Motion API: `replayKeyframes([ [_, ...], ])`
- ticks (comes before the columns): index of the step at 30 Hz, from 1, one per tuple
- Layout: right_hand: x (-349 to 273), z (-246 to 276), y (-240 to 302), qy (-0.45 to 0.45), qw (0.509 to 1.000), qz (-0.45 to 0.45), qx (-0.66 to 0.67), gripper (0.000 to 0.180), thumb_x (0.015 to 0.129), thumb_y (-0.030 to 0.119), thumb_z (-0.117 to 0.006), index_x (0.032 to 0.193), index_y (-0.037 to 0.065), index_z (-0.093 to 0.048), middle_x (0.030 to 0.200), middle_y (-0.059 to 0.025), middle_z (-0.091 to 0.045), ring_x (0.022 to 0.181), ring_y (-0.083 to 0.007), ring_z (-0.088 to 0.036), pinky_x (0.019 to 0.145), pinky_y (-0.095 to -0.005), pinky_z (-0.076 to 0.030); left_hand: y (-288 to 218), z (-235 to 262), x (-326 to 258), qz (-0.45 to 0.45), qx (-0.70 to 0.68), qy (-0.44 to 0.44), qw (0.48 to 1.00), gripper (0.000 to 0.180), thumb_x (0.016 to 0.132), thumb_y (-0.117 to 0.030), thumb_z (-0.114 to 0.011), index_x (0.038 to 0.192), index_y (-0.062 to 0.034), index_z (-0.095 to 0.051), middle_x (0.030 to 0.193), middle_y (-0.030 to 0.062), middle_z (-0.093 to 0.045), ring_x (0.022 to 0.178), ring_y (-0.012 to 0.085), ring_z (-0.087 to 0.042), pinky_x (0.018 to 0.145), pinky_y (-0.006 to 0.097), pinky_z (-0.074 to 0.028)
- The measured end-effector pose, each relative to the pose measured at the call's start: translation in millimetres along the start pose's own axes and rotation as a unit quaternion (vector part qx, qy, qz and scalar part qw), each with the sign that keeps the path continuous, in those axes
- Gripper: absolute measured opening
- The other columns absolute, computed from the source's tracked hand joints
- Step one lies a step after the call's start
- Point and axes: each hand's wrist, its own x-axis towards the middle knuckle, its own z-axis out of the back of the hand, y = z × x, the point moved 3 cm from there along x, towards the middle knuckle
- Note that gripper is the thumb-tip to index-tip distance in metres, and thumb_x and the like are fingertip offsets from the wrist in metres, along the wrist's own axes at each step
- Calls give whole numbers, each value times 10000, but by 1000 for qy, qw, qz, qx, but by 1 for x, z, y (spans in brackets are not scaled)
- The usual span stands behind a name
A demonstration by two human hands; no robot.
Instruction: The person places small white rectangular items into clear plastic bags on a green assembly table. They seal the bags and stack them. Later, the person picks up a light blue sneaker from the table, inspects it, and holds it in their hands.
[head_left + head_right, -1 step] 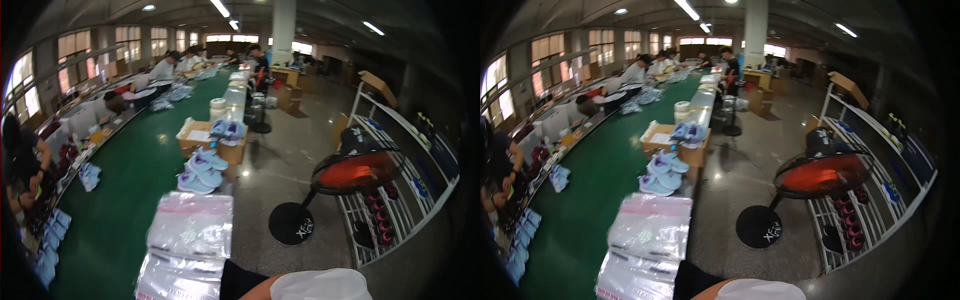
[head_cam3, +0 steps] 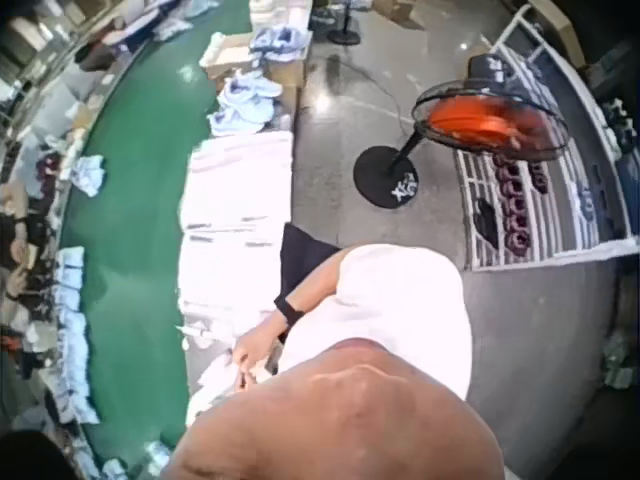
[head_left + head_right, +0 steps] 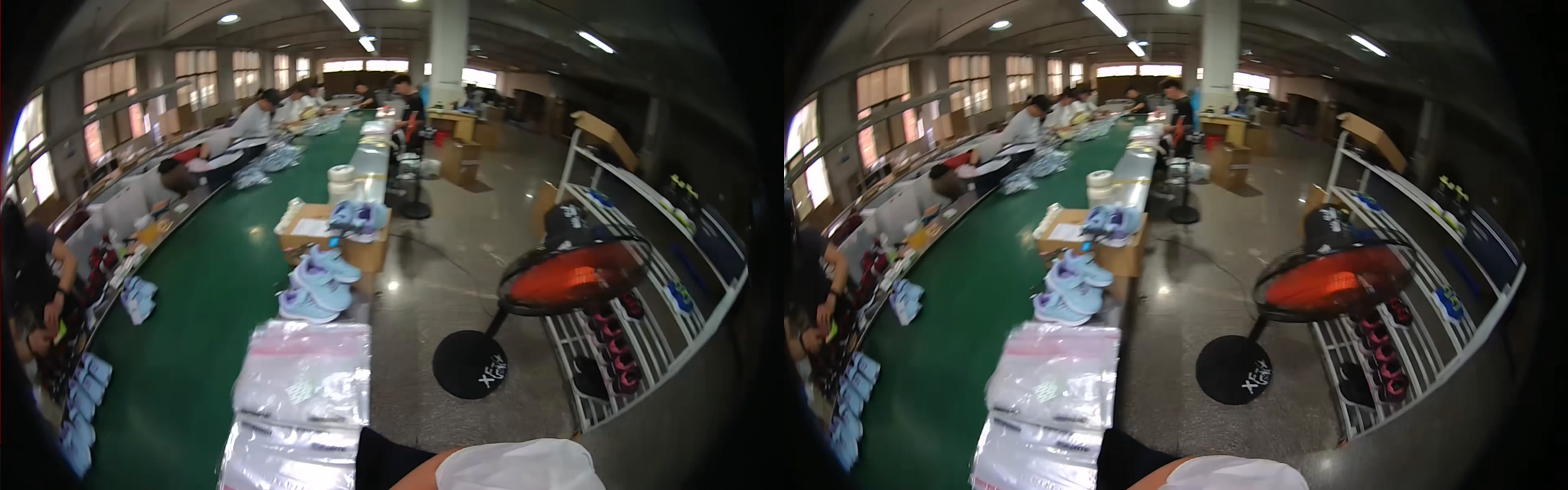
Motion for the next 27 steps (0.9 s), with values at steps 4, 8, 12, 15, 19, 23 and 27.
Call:
replayKeyframes([
  [4,10,-1,22,-5,992,89,90,201,851,233,-644,874,40,-692,892,-106,-696,752,-185,-639,654,-331,-473,1,2,1,13,-28,-8,1000,167,879,-148,-586,925,14,-584,871,98,-570,745,149,-512,647,284,-442],
  [8,-1,4,52,-35,997,69,10,187,819,219,-689,780,36,-689,820,-81,-694,700,-172,-623,641,-314,-471,6,4,-4,43,-53,-19,997,161,872,-138,-586,899,21,-579,853,85,-557,738,139,-497,647,277,-433],
  [12,2,-4,30,-22,994,109,-3,160,847,185,-648,808,31,-653,802,-96,-659,716,-194,-597,658,-332,-463,15,10,-12,99,-89,-62,989,157,865,-129,-586,873,27,-574,835,72,-544,731,129,-483,648,270,-423],
  [15,6,-5,12,-18,993,116,-3,152,883,167,-589,857,22,-626,830,-116,-631,751,-208,-577,677,-344,-457,33,30,-18,147,-117,-140,972,155,860,-122,-586,853,33,-570,822,62,-534,725,122,-472,648,265,-416],
  [19,-17,33,-17,-13,998,25,-48,223,923,204,-487,908,-16,-521,871,-196,-555,823,-276,-570,757,-366,-438,57,54,-4,127,-93,-251,955,221,909,-173,-547,914,48,-540,859,103,-507,769,172,-460,711,311,-418],
  [23,-80,87,29,-2,973,-72,-219,204,912,240,-517,932,57,-605,918,-114,-612,901,-302,-591,759,-393,-476,38,25,29,-11,-85,-110,990,133,845,-84,-555,909,11,-623,884,113,-639,823,206,-616,725,307,-492],
  [27,-75,140,35,-247,909,-113,-318,227,773,177,-700,913,30,-598,892,-115,-592,869,-306,-573,743,-386,-469,10,-43,58,-203,99,168,959,452,833,-241,-636,1206,-8,-532,1211,182,-566,1134,334,-527,917,401,-418],
])
